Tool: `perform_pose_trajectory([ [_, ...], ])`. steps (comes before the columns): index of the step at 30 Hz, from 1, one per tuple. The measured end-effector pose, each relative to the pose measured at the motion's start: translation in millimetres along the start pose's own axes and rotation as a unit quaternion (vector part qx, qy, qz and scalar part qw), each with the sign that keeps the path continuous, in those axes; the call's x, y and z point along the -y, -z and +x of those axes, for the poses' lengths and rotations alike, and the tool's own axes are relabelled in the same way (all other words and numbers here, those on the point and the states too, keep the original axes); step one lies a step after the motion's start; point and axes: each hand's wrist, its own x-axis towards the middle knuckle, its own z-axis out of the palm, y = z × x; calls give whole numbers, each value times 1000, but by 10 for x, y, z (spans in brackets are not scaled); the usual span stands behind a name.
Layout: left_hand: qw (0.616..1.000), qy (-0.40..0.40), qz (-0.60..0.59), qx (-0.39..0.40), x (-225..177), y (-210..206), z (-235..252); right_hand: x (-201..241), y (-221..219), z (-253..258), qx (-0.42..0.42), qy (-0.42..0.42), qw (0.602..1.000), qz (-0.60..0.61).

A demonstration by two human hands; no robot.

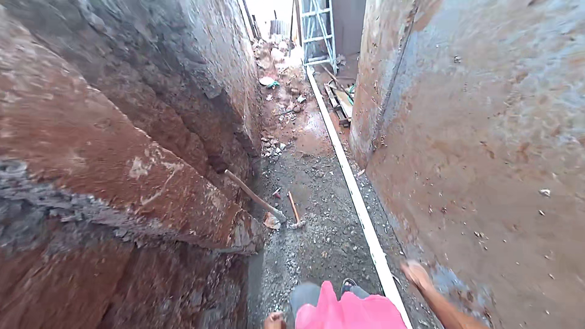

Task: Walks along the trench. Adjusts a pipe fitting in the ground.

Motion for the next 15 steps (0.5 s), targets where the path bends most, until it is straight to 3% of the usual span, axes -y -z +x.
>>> perform_pose_trajectory([
  [3, 998, -4, -66, 0, -358, -54, 102, 1274, 706, 573, 24, 58, 997, -49],
  [8, 996, 42, -6, 84, -1115, -182, 541, 2893, 1360, 1333, -19, 144, 988, 60],
  [11, 993, 43, 22, 108, -1684, -260, 1192, 3323, 1687, 1842, -30, 160, 986, 22],
  [15, 995, 28, 33, 93, -2978, -108, 2380, 3193, 2063, 2549, -60, 95, 992, 58],
])
